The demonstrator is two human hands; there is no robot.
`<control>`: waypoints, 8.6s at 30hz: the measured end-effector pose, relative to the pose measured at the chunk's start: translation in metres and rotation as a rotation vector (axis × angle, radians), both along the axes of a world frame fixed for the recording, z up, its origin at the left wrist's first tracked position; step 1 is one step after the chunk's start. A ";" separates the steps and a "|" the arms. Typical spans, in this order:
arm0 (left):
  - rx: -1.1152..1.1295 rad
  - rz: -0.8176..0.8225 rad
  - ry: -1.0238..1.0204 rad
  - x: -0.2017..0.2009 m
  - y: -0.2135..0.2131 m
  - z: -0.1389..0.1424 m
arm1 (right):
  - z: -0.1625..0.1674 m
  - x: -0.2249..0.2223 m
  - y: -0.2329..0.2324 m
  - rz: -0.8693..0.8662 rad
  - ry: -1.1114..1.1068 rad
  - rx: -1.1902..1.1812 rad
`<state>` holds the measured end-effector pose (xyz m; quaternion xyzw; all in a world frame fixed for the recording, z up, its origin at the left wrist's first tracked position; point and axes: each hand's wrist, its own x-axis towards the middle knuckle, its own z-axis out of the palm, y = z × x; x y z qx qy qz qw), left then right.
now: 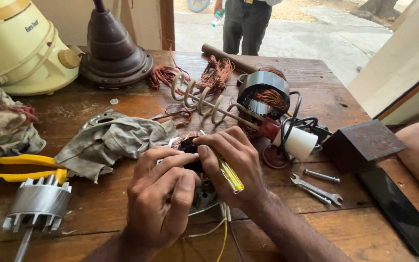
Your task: The person uses a yellow-handled screwdriver to adjust and secure copper windings inside a motor stator. They rotate the stator and repeatedly insert the tool into the winding slots to push and align the coils.
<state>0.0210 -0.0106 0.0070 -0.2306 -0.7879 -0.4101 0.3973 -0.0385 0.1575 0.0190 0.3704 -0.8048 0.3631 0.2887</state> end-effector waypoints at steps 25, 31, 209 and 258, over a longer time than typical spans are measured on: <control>-0.056 0.020 0.055 -0.005 0.002 0.004 | 0.005 -0.001 -0.001 0.022 -0.017 -0.011; -0.073 0.012 0.059 -0.006 0.002 0.004 | 0.005 0.000 0.000 0.023 -0.002 -0.019; 0.512 -0.333 -0.626 -0.036 -0.022 -0.012 | 0.004 -0.023 0.020 0.222 -0.308 -0.093; 0.329 -0.290 -0.612 -0.016 -0.005 -0.010 | -0.001 -0.016 0.017 0.090 -0.090 -0.078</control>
